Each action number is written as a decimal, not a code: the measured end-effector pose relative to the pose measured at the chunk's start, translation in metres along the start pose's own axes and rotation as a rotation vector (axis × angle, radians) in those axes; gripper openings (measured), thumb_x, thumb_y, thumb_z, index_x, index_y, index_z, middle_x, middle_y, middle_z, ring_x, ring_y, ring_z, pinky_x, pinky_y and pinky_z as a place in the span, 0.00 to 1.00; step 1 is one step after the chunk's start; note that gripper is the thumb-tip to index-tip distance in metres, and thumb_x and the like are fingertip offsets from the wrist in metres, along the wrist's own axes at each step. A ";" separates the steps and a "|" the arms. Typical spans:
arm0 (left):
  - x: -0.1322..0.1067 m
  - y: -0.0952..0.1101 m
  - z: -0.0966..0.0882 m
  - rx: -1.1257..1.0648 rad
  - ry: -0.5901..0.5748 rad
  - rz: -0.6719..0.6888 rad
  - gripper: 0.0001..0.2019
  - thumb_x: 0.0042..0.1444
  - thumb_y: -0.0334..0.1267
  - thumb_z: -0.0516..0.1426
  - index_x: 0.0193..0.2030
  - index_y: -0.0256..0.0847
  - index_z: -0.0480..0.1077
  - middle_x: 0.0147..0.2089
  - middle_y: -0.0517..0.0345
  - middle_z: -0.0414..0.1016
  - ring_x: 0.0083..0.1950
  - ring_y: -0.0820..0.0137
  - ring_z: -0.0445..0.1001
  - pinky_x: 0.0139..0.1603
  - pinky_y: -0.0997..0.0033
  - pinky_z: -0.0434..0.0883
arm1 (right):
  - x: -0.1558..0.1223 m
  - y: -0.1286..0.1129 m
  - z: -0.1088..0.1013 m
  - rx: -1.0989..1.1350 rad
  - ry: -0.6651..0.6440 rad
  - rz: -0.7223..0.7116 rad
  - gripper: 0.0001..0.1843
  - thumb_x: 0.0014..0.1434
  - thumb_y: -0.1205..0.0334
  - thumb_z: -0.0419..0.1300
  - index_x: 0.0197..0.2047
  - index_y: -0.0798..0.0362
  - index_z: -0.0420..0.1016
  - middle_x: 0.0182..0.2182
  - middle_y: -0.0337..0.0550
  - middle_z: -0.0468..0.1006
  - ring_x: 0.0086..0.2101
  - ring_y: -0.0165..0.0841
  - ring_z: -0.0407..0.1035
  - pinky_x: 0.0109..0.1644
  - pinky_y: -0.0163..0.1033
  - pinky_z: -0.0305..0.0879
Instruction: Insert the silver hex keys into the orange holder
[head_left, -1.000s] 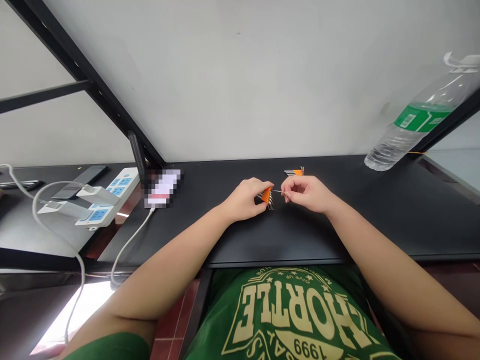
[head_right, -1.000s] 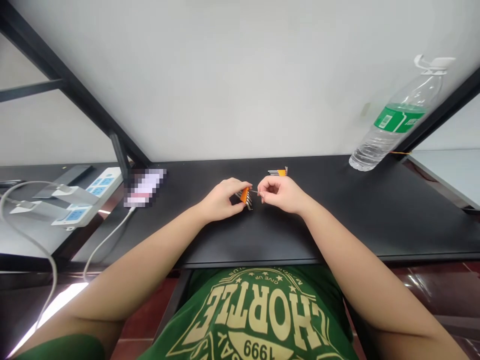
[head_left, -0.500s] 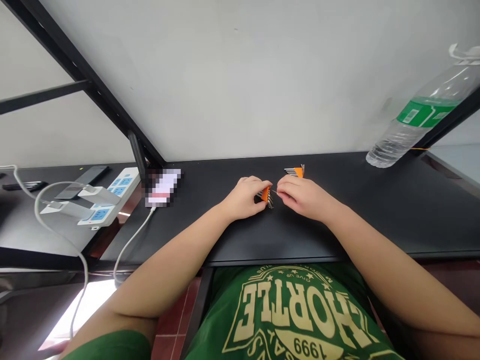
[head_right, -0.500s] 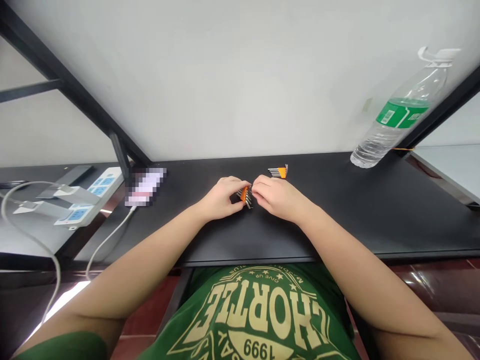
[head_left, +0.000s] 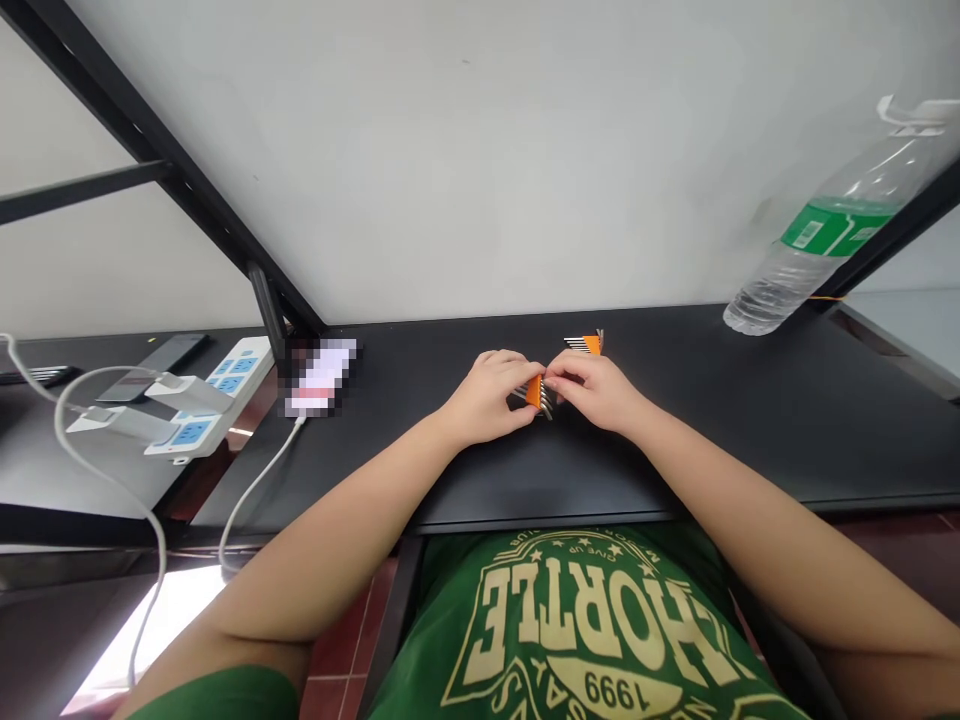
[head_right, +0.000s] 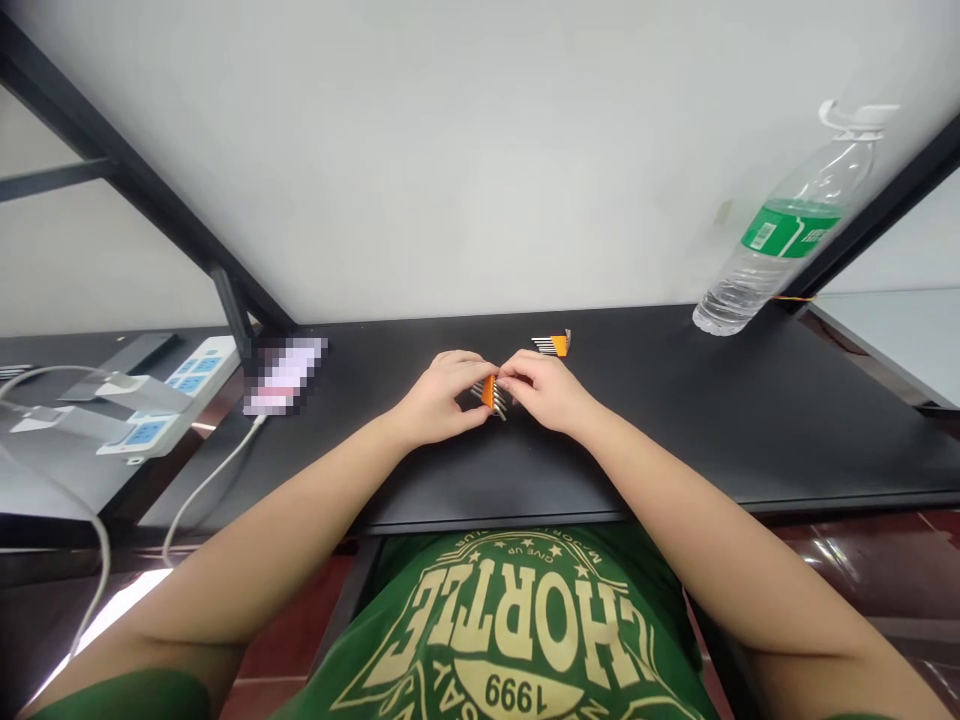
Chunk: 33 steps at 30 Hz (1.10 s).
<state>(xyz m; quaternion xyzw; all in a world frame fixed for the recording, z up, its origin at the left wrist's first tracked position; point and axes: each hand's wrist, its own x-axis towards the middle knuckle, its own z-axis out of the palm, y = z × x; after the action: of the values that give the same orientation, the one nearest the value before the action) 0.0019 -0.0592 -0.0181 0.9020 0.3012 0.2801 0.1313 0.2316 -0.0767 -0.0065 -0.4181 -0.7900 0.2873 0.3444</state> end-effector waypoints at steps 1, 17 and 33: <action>0.000 -0.002 0.000 -0.006 0.007 0.002 0.21 0.57 0.36 0.63 0.59 0.47 0.73 0.53 0.55 0.81 0.60 0.59 0.75 0.67 0.53 0.66 | 0.001 0.001 0.002 0.056 -0.004 0.067 0.09 0.69 0.58 0.58 0.36 0.51 0.75 0.35 0.42 0.76 0.32 0.33 0.73 0.39 0.41 0.70; -0.001 -0.016 -0.004 -0.070 0.268 -0.169 0.25 0.57 0.34 0.63 0.62 0.44 0.71 0.57 0.55 0.81 0.57 0.64 0.78 0.62 0.59 0.75 | -0.010 -0.016 0.025 -0.730 -0.386 -0.135 0.08 0.66 0.67 0.58 0.36 0.54 0.77 0.38 0.49 0.78 0.36 0.37 0.72 0.42 0.42 0.65; 0.000 -0.015 -0.002 -0.099 0.017 -0.125 0.28 0.54 0.31 0.62 0.63 0.42 0.72 0.58 0.53 0.79 0.59 0.62 0.77 0.62 0.58 0.75 | -0.006 -0.005 -0.014 0.131 -0.003 -0.091 0.06 0.55 0.69 0.60 0.30 0.50 0.69 0.37 0.43 0.78 0.38 0.37 0.73 0.44 0.44 0.69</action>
<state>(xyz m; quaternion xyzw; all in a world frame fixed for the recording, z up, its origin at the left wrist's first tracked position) -0.0064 -0.0474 -0.0223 0.8713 0.3440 0.2937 0.1905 0.2434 -0.0819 0.0037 -0.3579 -0.7883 0.3229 0.3823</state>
